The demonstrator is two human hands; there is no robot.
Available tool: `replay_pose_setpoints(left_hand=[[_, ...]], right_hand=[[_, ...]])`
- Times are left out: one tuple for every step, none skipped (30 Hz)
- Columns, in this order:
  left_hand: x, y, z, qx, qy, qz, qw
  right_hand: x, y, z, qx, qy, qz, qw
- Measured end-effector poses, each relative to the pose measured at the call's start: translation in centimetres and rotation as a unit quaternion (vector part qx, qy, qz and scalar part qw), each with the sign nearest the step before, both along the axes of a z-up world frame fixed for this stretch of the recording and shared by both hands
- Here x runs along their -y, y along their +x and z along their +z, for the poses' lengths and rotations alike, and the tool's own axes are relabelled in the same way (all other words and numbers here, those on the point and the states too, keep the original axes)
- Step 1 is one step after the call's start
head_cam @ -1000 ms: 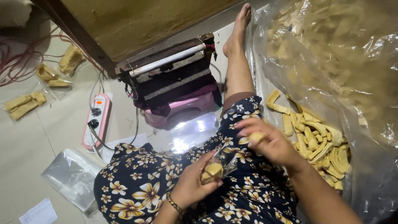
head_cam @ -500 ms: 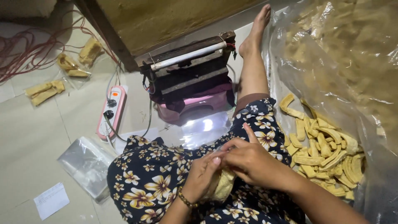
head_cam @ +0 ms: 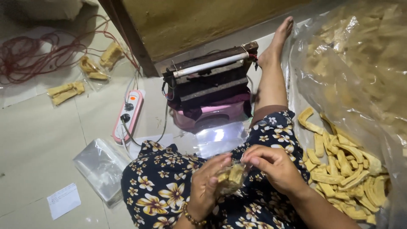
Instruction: Manually packing snack items into small plastic bags while sitting on the floor.
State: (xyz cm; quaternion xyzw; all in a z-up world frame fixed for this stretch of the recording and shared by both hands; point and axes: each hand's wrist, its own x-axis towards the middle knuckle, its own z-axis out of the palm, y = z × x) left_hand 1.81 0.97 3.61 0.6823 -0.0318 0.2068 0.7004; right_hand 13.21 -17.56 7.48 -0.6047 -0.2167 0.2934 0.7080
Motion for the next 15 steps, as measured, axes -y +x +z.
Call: replay_pose_setpoints(left_hand=[[-0.5, -0.3, 1.3, 0.002, 0.002, 0.001, 1.000], [-0.9, -0.6, 2.7, -0.003, -0.008, 0.047, 0.999], [-1.2, -0.9, 4.0, -0.008, -0.017, 0.092, 0.996], [-1.4, -1.1, 4.5, -0.008, -0.018, 0.094, 0.995], [-1.6, -1.4, 5.1, 0.001, -0.026, 0.095, 0.995], [-1.9, -1.4, 5.5, 0.014, -0.033, 0.097, 0.995], [-2.1, -1.5, 5.6, 0.018, -0.032, 0.099, 0.994], [-2.2, -1.9, 5.7, 0.007, 0.031, 0.072, 0.997], [-2.2, -2.2, 5.7, -0.004, 0.094, 0.045, 0.995], [-2.3, -2.2, 5.6, -0.007, 0.092, 0.047, 0.995], [-2.4, -2.2, 5.5, -0.035, 0.139, 0.060, 0.988], [-2.6, -2.2, 5.5, -0.064, 0.187, 0.071, 0.978], [-2.5, -2.3, 4.5, -0.069, 0.185, 0.071, 0.978], [-2.6, -2.1, 3.6, -0.079, 0.175, 0.080, 0.978], [-2.7, -1.9, 2.7, -0.089, 0.165, 0.089, 0.978]], right_hand=[[0.0, -0.1, 0.3, 0.002, 0.002, 0.001, 1.000], [0.0, -0.2, 0.7, 0.013, -0.012, 0.002, 1.000], [0.0, -0.2, 1.0, 0.024, -0.026, 0.004, 0.999], [0.2, -0.4, 1.0, 0.023, -0.027, 0.005, 0.999], [0.4, -0.5, 1.0, 0.049, -0.008, -0.010, 0.999], [0.5, -0.5, 0.9, 0.078, 0.013, -0.025, 0.997], [0.3, -0.7, 1.9, 0.081, 0.014, -0.023, 0.996], [0.2, -1.0, 2.9, 0.152, -0.009, 0.004, 0.988], [0.1, -1.4, 3.9, 0.223, -0.031, 0.032, 0.974], [0.2, -1.2, 3.9, 0.220, -0.033, 0.035, 0.974], [0.3, -1.1, 3.9, 0.298, -0.102, 0.025, 0.949], [0.4, -1.0, 3.8, 0.373, -0.170, 0.015, 0.912], [0.5, -0.8, 2.7, 0.370, -0.171, 0.017, 0.913], [0.4, -0.4, 1.6, 0.350, -0.182, 0.015, 0.919], [0.3, 0.0, 0.5, 0.331, -0.194, 0.014, 0.923]])
